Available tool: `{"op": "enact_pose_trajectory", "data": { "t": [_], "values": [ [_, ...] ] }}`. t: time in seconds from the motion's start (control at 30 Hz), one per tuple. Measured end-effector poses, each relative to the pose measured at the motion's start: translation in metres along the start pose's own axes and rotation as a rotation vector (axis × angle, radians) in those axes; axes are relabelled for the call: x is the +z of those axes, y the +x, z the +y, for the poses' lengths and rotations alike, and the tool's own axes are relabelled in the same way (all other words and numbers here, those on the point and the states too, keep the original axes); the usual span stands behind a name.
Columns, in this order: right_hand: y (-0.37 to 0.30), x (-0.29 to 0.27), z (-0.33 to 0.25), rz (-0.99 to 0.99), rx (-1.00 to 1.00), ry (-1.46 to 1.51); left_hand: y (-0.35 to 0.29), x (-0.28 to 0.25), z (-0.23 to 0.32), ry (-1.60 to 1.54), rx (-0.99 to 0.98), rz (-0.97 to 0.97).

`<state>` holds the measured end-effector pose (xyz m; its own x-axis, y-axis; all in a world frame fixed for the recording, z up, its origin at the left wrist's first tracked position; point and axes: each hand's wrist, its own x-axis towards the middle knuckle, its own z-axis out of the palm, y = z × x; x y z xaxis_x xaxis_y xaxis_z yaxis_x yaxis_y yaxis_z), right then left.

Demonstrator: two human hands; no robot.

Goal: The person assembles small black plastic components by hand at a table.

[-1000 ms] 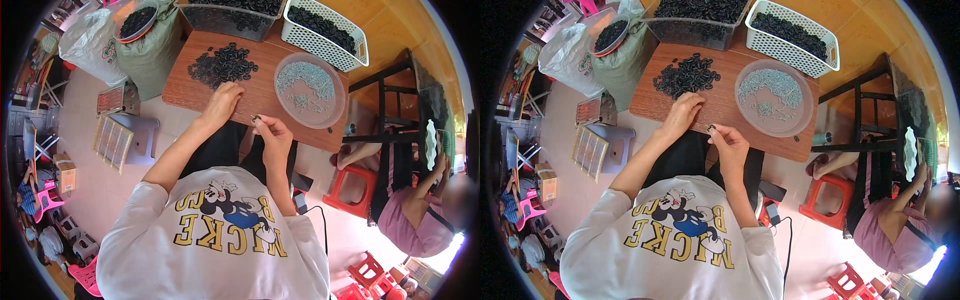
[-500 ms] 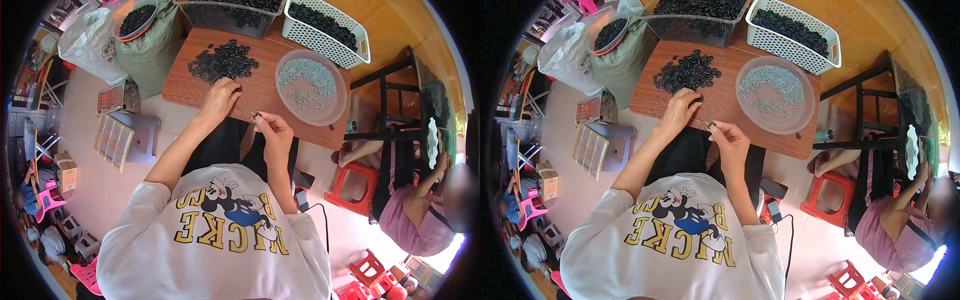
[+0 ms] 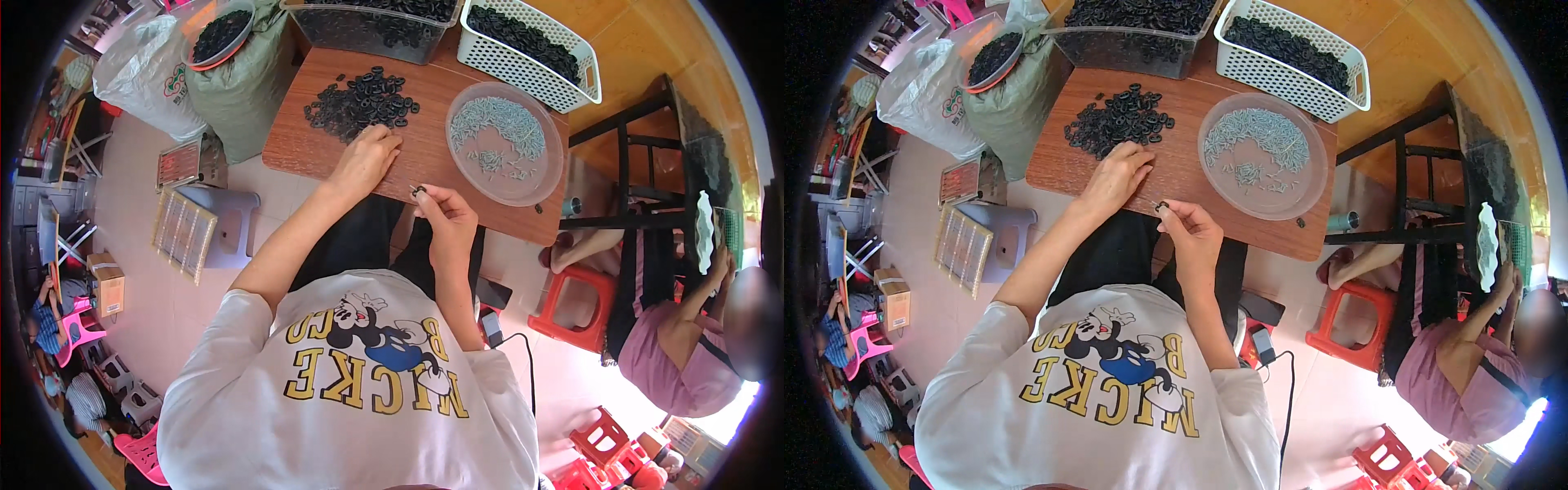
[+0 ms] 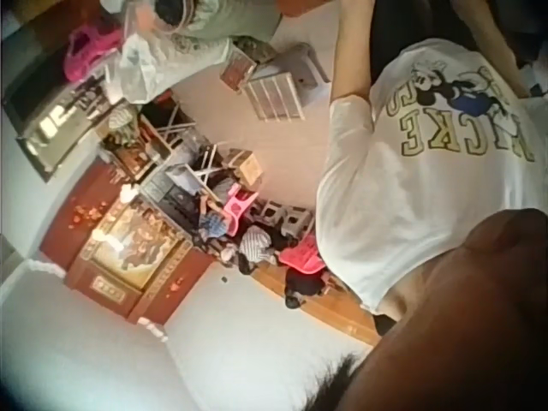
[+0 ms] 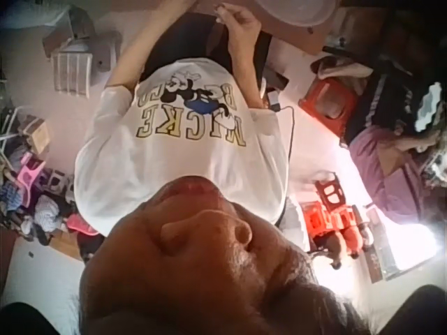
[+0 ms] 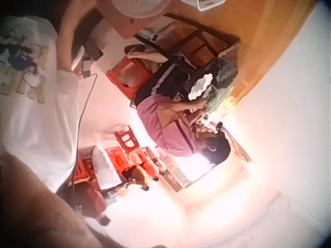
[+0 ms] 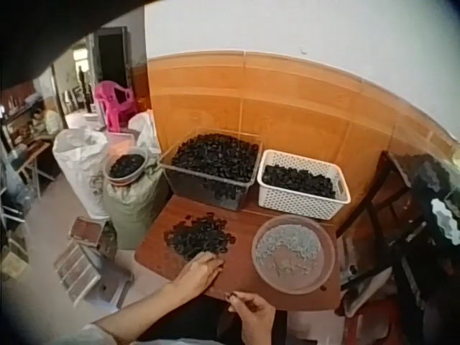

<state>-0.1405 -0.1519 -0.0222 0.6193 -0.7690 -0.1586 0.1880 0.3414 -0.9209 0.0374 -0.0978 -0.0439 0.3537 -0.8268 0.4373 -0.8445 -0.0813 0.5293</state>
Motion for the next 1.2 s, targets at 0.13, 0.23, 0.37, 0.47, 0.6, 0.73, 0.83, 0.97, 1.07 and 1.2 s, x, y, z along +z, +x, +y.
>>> {"op": "enact_pose_trajectory", "data": {
  "t": [0.13,0.23,0.37,0.47,0.6,0.73,0.83,0.97,1.07,1.2],
  "values": [
    [0.001,-0.001,-0.003,0.017,0.003,-0.010,-0.001,0.004,-0.004,0.066,0.077,0.028],
    [0.005,-0.002,-0.004,0.020,-0.010,0.015,-0.002,-0.005,0.001,0.008,0.037,0.021],
    [0.010,0.001,-0.004,0.022,-0.046,0.046,-0.006,-0.004,-0.003,0.002,0.030,0.107],
    [0.016,0.001,-0.006,-0.011,-0.067,0.012,-0.007,-0.021,0.020,-0.502,-0.652,-0.104],
    [0.019,0.009,-0.020,-0.004,-0.039,-0.011,-0.019,-0.032,0.031,-1.508,-0.871,0.140],
    [0.016,0.018,-0.025,-0.021,-0.055,-0.101,-0.024,-0.044,0.044,-1.549,-0.906,0.119],
    [0.013,0.024,-0.026,-0.047,-0.068,-0.137,-0.028,-0.048,0.047,-1.551,-0.871,0.089],
    [0.008,0.029,-0.029,-0.071,-0.075,-0.205,-0.032,-0.050,0.048,-1.529,-0.817,0.103],
    [0.006,0.027,-0.028,-0.066,-0.082,-0.220,-0.034,-0.051,0.049,-1.525,-0.795,0.106],
    [0.005,0.027,-0.026,-0.059,-0.092,-0.249,-0.036,-0.052,0.050,-1.500,-0.788,0.117]
  ]
}}
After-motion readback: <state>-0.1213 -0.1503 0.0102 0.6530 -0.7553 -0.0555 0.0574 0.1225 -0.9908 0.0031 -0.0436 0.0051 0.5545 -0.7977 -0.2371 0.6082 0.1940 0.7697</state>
